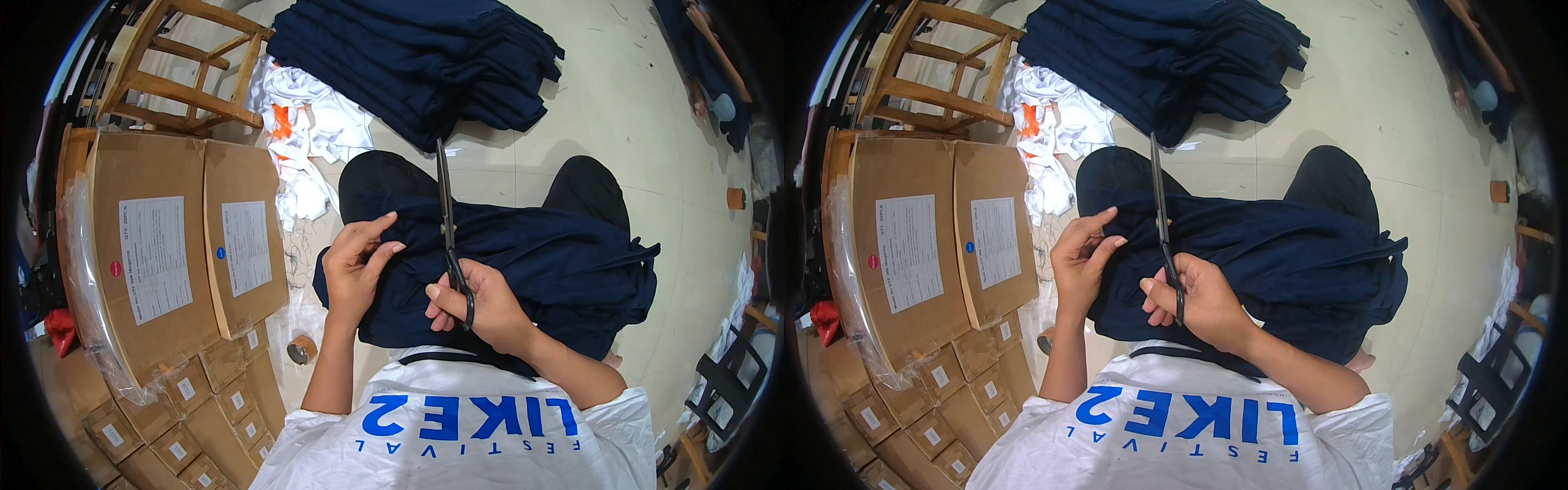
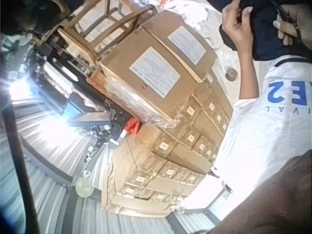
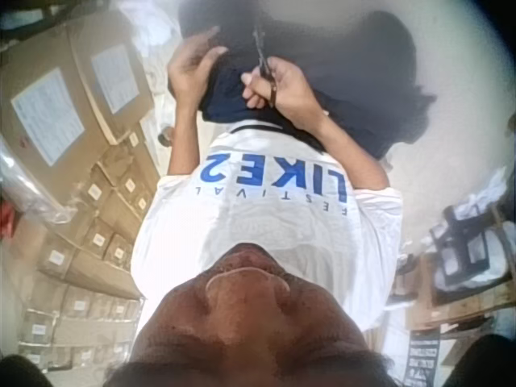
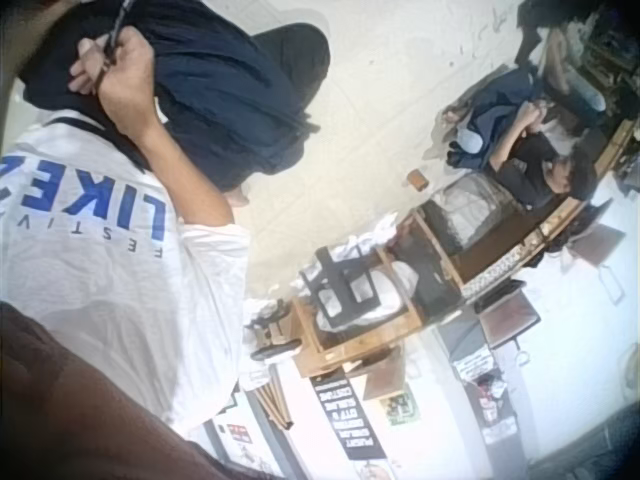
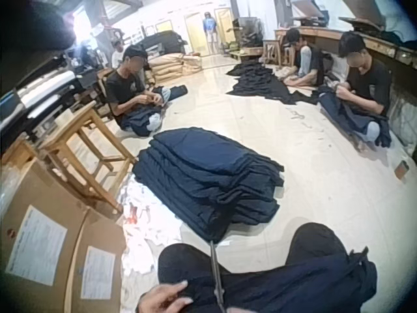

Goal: The person sits on the floor and uses scissors to cut the tag off a dark blue garment. They hold the fabric with one hand and carefully snip the tag with the other, then place the garment on a pile.

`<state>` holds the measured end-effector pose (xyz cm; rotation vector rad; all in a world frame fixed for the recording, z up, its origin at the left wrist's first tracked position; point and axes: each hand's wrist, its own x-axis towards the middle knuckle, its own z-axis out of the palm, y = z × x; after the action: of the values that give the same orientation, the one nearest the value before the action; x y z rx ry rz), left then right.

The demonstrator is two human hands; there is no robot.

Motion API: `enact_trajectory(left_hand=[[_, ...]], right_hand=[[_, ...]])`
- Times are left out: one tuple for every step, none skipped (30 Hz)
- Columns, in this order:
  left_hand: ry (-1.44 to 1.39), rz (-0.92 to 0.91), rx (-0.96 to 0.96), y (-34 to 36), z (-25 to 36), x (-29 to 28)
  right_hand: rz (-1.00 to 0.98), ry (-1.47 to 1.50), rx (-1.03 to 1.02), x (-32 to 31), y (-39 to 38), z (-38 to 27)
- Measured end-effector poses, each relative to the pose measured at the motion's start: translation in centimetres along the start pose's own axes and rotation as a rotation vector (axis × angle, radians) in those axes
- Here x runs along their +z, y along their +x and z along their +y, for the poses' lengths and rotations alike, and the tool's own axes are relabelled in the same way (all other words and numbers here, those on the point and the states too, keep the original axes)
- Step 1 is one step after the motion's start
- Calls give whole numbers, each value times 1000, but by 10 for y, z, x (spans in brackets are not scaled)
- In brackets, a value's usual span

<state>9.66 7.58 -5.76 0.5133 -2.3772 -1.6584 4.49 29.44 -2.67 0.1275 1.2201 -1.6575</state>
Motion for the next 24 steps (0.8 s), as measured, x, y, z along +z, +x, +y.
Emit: enact_trajectory(left_hand=[[75, -25, 26, 1, 0, -1], [72, -3, 39, 2, -1, -1], [69, 19, 51, 3, -3, 0], [67, 42, 62, 3, -6, 0], [57, 64, 76, 2, -10, -1], [47, 86, 91, 1, -15, -2], [35, 107, 106, 1, -19, -3], [34, 124, 119, 2, -22, -2], [32, 142, 131, 5, -24, -1], [31, 159, 143, 7, -26, 0], [60, 157, 160, 8, -27, 0], [89, 155, 178, 9, -28, -2], [117, 153, 196, 11, -28, -2], [107, 154, 180, 13, -28, -1], [97, 156, 164, 14, -28, 0], [88, 157, 147, 15, -27, 1], [32, 163, 93, 16, -26, 2], [-24, 170, 39, 16, -25, 3], [-80, 175, -16, 16, -24, 3], [-145, 166, -48, 16, -24, 3], [-209, 157, -79, 16, -23, 4], [-275, 148, -111, 15, -22, 4], [-311, 145, -145, 14, -21, 4], [-346, 143, -179, 13, -18, 4]], right_hand=[[1, 3, -1, 0, 0, 0], [2, 6, -3, 0, 0, 0], [3, 10, -4, 0, 0, 1], [0, 8, -5, 0, 0, 1], [-3, 6, -6, 0, -1, 1], [-5, 4, -7, 0, -1, 1], [-5, 5, -6, 0, 0, 1], [-5, 6, -5, 0, 0, 1], [-5, 7, -4, -1, 0, 1], [-3, 1, -2, -1, 1, 0], [-1, -5, 1, 0, 1, 0], [0, -12, 3, 0, 2, -1], [-4, -6, 6, 0, 2, 0], [-8, 0, 10, 0, 1, 0], [-13, 5, 13, 0, 1, 1], [-32, 10, 28, 0, 0, 1], [-51, 16, 42, -1, -2, 0], [-70, 21, 57, -1, -5, -1], [-93, 25, 76, 0, -8, -2], [-116, 28, 95, 2, -12, -3], [-139, 32, 115, 3, -15, -3], [-162, 62, 161, 3, -18, -2], [-184, 92, 207, 2, -21, 0], [-206, 122, 254, 2, -23, 1]])
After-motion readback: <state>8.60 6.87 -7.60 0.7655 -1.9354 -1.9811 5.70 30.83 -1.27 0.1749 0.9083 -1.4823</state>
